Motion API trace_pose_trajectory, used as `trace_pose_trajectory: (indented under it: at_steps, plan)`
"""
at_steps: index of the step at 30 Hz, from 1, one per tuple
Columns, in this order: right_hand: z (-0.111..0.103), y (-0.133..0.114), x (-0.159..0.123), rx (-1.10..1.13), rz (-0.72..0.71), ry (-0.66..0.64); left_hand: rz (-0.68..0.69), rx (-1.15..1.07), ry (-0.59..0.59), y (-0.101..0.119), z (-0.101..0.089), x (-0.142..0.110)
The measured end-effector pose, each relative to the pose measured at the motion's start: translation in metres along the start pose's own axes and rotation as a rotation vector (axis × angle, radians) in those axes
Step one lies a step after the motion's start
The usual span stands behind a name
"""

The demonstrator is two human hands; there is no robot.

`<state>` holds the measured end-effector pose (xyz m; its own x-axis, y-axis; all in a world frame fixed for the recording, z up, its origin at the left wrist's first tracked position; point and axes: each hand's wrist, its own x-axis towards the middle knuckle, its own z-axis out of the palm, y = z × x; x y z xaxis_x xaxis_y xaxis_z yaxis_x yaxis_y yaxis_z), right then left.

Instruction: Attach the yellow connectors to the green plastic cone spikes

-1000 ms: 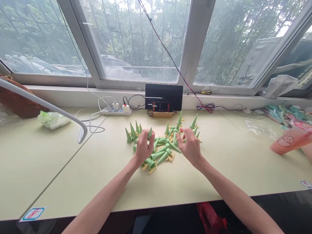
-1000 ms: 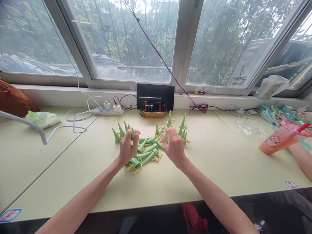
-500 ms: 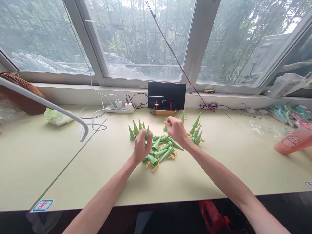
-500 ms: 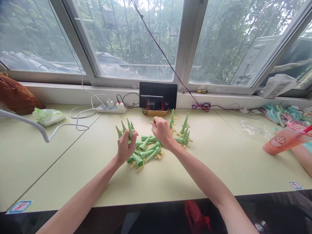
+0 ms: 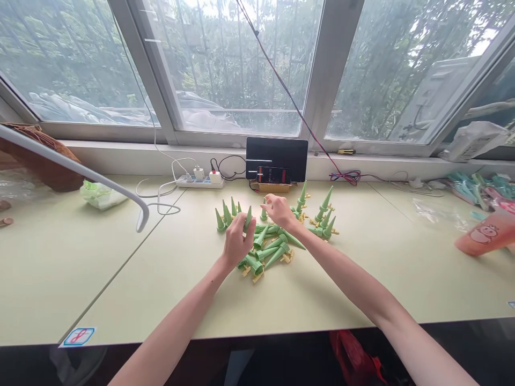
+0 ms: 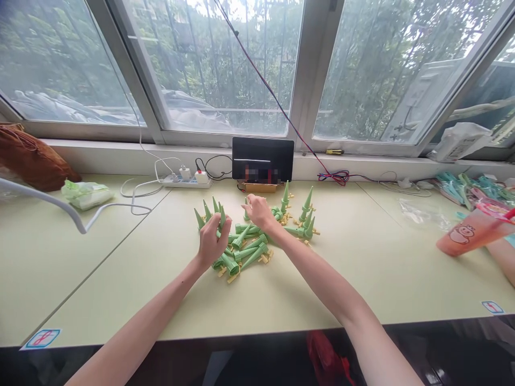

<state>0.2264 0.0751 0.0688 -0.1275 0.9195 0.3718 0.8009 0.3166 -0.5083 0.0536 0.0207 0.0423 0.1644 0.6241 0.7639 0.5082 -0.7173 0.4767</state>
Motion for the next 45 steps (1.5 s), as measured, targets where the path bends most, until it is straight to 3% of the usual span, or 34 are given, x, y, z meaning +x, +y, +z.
trace_pose_trajectory:
  at_steps: [7,9,12,15,19,22,29,36,40,45]
  plan:
    - [-0.032,0.018,-0.063,0.071,-0.167,0.187,0.016,-0.039,0.049,0.018,-0.005,0.003]
    - [-0.036,0.029,-0.080,0.048,-0.184,0.189,0.028,-0.092,0.026,0.028,-0.006,0.001]
    - [-0.036,0.042,-0.095,0.010,-0.185,0.198,-0.003,-0.202,-0.068,0.047,-0.005,-0.006]
    - [-0.032,0.048,-0.098,-0.015,-0.190,0.120,-0.081,-0.276,-0.170,0.067,0.000,-0.019]
    - [-0.030,0.049,-0.096,-0.038,-0.157,0.065,-0.003,-0.358,-0.380,0.085,0.007,-0.037]
    - [-0.032,0.049,-0.097,-0.032,-0.141,0.050,0.006,-0.356,-0.448,0.085,0.010,-0.043]
    - [-0.026,0.044,-0.102,0.033,-0.168,0.041,-0.243,-0.399,-0.272,0.066,0.006,-0.027]
    - [-0.032,0.039,-0.108,0.040,-0.252,-0.065,-0.562,-0.658,-0.245,0.063,0.004,-0.018]
    - [-0.043,0.035,-0.112,0.024,-0.323,-0.201,-0.589,-0.664,-0.222,0.060,0.001,-0.013]
    - [-0.048,0.029,-0.112,0.007,-0.355,-0.262,-0.603,-0.594,-0.158,0.056,-0.001,-0.011]
